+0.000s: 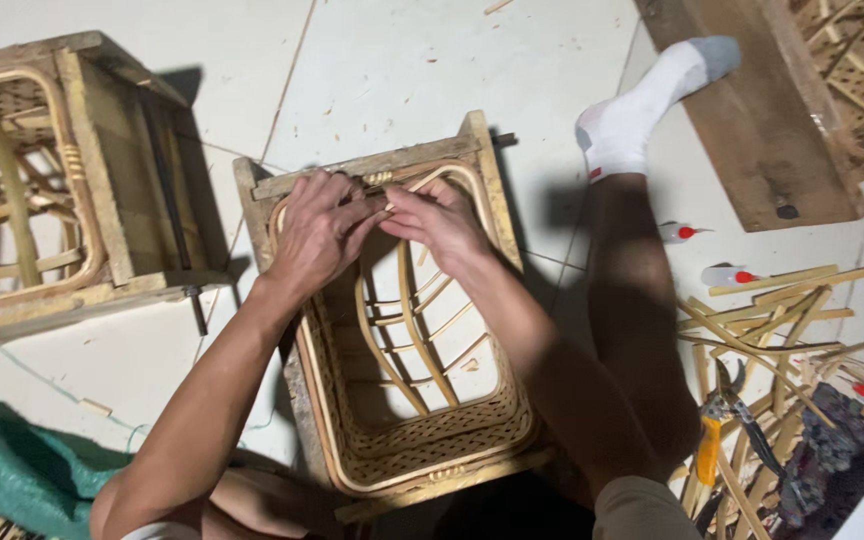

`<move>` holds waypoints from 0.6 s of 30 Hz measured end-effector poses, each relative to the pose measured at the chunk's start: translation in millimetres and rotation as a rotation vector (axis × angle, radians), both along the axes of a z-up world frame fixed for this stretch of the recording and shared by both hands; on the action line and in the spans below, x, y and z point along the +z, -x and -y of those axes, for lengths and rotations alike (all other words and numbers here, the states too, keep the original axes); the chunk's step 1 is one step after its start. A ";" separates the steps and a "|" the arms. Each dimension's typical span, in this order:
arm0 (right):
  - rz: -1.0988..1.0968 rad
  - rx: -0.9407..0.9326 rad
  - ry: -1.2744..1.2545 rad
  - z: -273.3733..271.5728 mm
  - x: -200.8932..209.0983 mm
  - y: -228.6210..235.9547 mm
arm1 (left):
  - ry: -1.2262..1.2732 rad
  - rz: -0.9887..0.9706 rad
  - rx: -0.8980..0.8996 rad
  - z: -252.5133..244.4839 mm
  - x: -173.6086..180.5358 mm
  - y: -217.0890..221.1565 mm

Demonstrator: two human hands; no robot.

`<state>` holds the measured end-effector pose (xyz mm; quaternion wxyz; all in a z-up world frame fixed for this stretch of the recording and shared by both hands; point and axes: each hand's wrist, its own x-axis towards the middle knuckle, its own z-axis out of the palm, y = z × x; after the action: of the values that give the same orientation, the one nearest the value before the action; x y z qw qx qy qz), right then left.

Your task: The person sits on the floor and assembles a rectangular woven basket. They apply glue to the frame, insert a curved bamboo strip, and use a hammer to secure it. The person then weaves a long bamboo strip around the basket's rim and trims the excess with pliers.

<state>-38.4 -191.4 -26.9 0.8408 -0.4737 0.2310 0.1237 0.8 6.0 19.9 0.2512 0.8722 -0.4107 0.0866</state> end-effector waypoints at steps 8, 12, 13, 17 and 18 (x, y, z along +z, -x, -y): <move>-0.042 -0.028 0.081 -2.1 -3.3 0.0 | -0.034 0.060 -0.012 3.9 4.7 -1.4; -0.074 -0.039 0.131 -3.8 -6.4 -4.5 | -0.009 0.049 -0.049 12.4 9.0 -9.3; -0.059 -0.042 0.161 -4.7 -4.9 -4.6 | -0.003 0.049 -0.063 15.0 8.6 -12.6; 0.023 0.055 0.367 -3.9 14.9 6.8 | -0.128 -0.129 -0.064 15.2 0.3 -18.0; 0.047 0.099 0.440 -0.5 22.9 14.8 | -0.119 -0.113 -0.065 13.8 -2.4 -17.7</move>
<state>-53.2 -190.9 -4.0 0.7153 -0.6592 0.2093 0.1001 18.4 -7.8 17.4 0.2244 0.8753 -0.4284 0.0048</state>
